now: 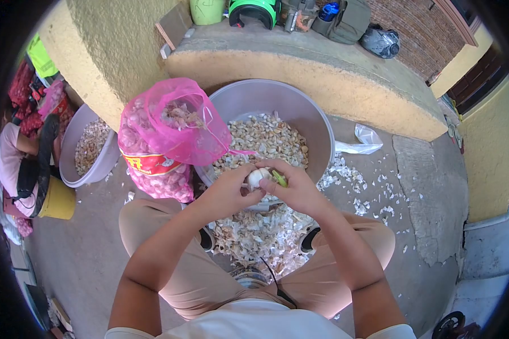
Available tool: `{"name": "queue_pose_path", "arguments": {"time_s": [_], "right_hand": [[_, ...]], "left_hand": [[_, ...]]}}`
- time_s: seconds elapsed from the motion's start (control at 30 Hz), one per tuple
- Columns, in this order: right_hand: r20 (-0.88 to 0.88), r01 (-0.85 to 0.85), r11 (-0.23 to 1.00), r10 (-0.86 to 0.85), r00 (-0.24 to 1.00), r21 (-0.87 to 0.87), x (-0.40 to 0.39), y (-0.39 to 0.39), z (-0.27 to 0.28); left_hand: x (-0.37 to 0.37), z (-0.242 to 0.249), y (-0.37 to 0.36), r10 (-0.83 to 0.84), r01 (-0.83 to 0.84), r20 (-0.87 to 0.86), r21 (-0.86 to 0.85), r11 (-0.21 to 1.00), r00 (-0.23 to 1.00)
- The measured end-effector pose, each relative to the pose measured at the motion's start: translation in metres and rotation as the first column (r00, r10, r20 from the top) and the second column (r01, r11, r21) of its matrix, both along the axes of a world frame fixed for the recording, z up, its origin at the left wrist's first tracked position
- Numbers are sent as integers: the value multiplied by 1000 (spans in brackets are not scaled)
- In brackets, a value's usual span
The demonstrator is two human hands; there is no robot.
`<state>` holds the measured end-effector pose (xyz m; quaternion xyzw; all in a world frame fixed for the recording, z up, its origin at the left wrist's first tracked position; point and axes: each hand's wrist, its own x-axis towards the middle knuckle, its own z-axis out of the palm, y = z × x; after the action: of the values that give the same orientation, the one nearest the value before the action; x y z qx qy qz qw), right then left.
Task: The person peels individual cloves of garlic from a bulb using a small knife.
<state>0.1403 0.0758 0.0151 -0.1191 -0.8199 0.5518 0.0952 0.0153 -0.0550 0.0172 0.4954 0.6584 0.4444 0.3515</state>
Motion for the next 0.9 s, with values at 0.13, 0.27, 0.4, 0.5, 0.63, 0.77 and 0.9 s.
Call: {"name": "queue_pose_path", "arguments": {"time_s": [0.13,0.27,0.4,0.5,0.63,0.77,0.9], "right_hand": [[142,34,992,-17,990,-121,0,-5,17],[150,58,990,-39,988,-127,-1,-5,12],[20,5,1000,-4,1000,-15,0,-2,-2],[81,-43,997,48,996,-71,3,0,9],[54,-98,988,105,993,-119,3,2,4],[155,-28,997,38,987,-68,3,-3,13],[-90,133,991,-132,987,14,0,-17,-12]], "left_hand": [[-1,2,0,8,-4,-133,34,999,991],[-3,-4,1,-36,43,-135,47,998,990],[-3,-5,-1,-51,51,-112,3,999,992],[-6,-7,-3,-80,86,-117,42,995,990],[-11,-7,-4,-170,173,-230,-10,985,958],[-9,1,-3,-195,179,-212,-90,980,958],[-6,-3,-4,-166,156,-275,-59,986,947]]}}
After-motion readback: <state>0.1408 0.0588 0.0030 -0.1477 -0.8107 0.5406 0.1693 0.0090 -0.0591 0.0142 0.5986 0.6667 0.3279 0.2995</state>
